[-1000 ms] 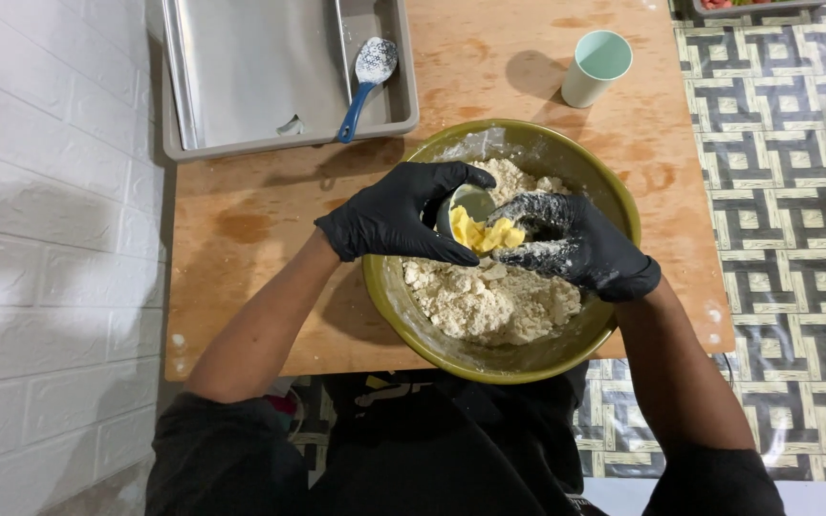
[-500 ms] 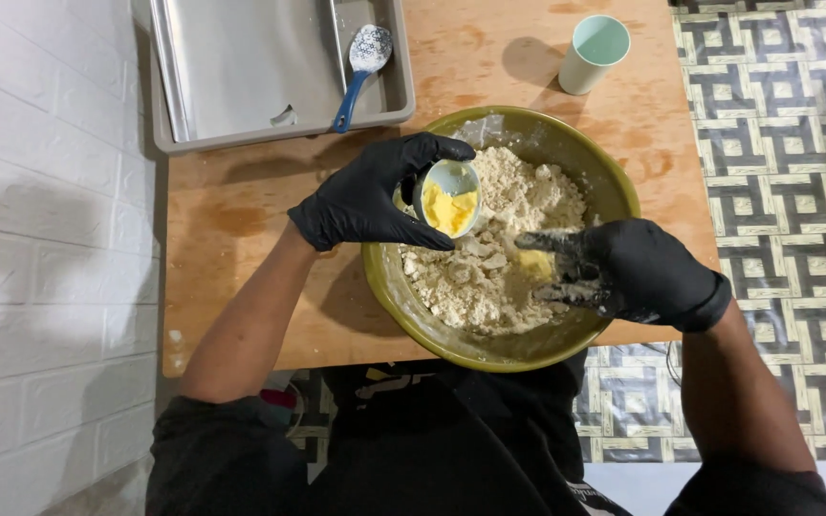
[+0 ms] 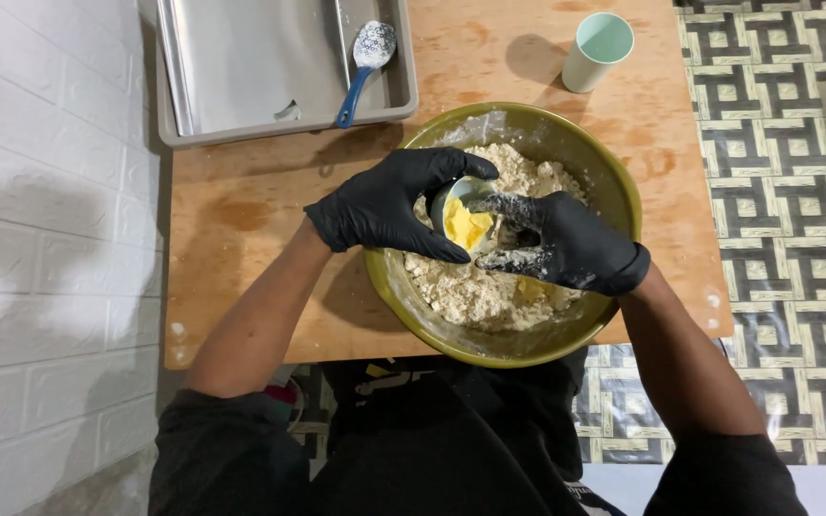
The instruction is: Adding margarine to a bowl of dough and kneading it by hand to incorporate the fat.
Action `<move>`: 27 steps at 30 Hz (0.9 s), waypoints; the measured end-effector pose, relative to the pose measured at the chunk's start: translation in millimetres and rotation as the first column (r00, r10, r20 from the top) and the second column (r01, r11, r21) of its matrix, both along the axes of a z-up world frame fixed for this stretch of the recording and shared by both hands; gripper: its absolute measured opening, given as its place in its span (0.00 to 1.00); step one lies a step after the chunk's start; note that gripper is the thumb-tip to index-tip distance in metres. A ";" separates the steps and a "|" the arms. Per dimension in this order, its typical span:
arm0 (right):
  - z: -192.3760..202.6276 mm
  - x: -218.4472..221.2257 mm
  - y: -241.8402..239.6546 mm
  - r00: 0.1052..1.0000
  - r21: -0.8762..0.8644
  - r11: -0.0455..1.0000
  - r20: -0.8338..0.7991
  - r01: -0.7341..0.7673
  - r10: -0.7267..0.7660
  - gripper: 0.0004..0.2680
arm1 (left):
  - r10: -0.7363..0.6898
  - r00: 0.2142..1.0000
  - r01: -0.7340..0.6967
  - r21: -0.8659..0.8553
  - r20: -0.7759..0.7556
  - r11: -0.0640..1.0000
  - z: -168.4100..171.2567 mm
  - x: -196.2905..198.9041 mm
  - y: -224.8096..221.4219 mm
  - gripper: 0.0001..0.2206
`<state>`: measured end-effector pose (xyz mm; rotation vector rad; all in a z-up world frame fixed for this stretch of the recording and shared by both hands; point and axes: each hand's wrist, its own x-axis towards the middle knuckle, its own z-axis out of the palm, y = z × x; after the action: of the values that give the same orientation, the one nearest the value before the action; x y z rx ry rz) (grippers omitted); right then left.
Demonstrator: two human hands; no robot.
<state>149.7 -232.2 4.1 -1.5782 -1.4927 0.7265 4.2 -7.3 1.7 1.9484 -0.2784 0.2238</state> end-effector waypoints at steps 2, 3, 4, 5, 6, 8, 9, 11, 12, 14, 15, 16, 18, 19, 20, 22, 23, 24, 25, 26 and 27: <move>3.5 -0.3 3.7 0.999 -0.006 1.000 -0.039 0.008 -0.008 0.22 | 0.000 1.000 0.000 0.009 0.007 1.000 1.9 1.2 -0.2 0.37; 4.2 -0.2 4.6 0.999 -0.007 1.000 -0.039 0.007 -0.007 0.22 | 0.001 1.000 -0.001 0.008 0.007 1.000 1.1 1.0 -0.3 0.37; 4.7 -0.2 5.5 0.998 -0.012 1.000 -0.068 0.013 -0.014 0.21 | -0.004 1.000 0.004 0.003 0.002 1.000 0.3 0.8 -0.5 0.37; 5.7 -0.3 6.1 0.995 -0.019 1.000 -0.096 0.019 -0.020 0.19 | -0.009 1.000 0.009 -0.004 -0.002 1.000 -0.3 0.4 -0.9 0.37; 6.2 -0.3 6.2 0.995 -0.021 1.000 -0.096 0.017 -0.019 0.19 | -0.008 1.000 0.008 -0.006 -0.003 1.000 -4.4 1.6 0.5 0.37; 7.1 -0.1 6.3 0.988 -0.033 0.999 -0.151 0.030 -0.035 0.16 | -0.008 1.000 0.008 -0.014 0.013 1.000 -12.6 4.9 3.5 0.36; 7.7 0.5 7.0 0.988 -0.033 0.999 -0.149 0.028 -0.033 0.16 | -0.006 1.000 0.006 -0.014 0.014 1.000 -13.7 6.6 3.8 0.36; 8.4 1.0 8.8 0.979 -0.045 0.998 -0.201 0.034 -0.043 0.13 | 0.011 1.000 -0.010 -0.042 0.029 0.999 -16.7 8.8 4.7 0.36; 7.5 0.7 7.1 0.979 -0.046 0.998 -0.201 0.031 -0.039 0.13 | 0.015 0.999 -0.014 -0.043 0.030 0.999 -15.3 9.3 5.9 0.36; 6.5 1.0 4.2 0.987 -0.043 0.995 -0.126 0.092 -0.096 0.09 | 0.027 0.998 -0.024 -0.062 0.048 0.998 -13.0 10.8 8.8 0.35; 6.5 4.8 -0.8 0.989 -0.046 0.996 -0.120 0.082 -0.087 0.09 | 0.037 0.998 -0.034 -0.066 0.053 0.997 -18.0 16.7 13.3 0.35; 6.4 8.0 -4.7 0.995 -0.085 0.993 -0.060 0.078 -0.084 0.10 | 0.064 0.994 -0.058 -0.064 0.094 0.996 -23.1 21.7 19.0 0.35; 2.7 13.5 -16.4 0.999 -0.124 0.991 0.007 0.050 -0.050 0.11 | 0.118 0.983 -0.110 -0.065 0.139 0.992 -34.0 39.9 36.0 0.36; -0.9 16.3 -21.1 0.996 -0.232 0.973 0.085 0.013 0.007 0.16 | 0.159 0.960 -0.173 0.043 0.232 0.984 -38.8 49.0 49.9 0.35; -4.2 18.7 -24.3 0.984 -0.337 0.941 0.161 -0.013 0.072 0.22 | 0.186 0.929 -0.243 0.149 0.321 0.958 -43.5 55.9 66.2 0.35; -27.9 30.4 -45.1 0.854 -0.478 0.878 0.471 0.034 0.224 0.22 | 0.287 0.896 -0.325 0.062 0.340 0.944 -56.8 98.7 78.0 0.34; -40.5 40.8 -49.6 0.614 -0.550 0.819 0.706 0.162 0.353 0.22 | 0.355 0.866 -0.370 -0.028 0.352 0.929 -63.6 114.6 92.1 0.33; -44.9 41.6 -50.2 0.588 -0.547 0.831 0.708 0.104 0.392 0.22 | 0.414 0.839 -0.434 -0.025 0.353 0.901 -82.9 136.1 98.2 0.33; -49.2 45.0 -47.8 0.548 -0.669 0.705 0.690 0.236 0.472 0.22 | 0.478 0.800 -0.445 -0.176 0.362 0.878 -94.7 166.4 106.6 0.29; -53.5 51.7 -44.4 0.508 -0.737 0.559 0.671 0.380 0.540 0.24 | 0.539 0.756 -0.440 -0.321 0.371 0.839 -95.4 211.3 116.4 0.26; -76.0 62.9 -35.9 0.475 -0.737 0.587 0.671 0.337 0.570 0.24 | 0.587 0.720 -0.498 -0.314 0.369 0.808 -152.1 230.2 136.6 0.26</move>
<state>212.6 -268.1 -71.8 -2.9293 -2.2239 0.7580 234.4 129.3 -150.3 1.7145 0.0382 1.0736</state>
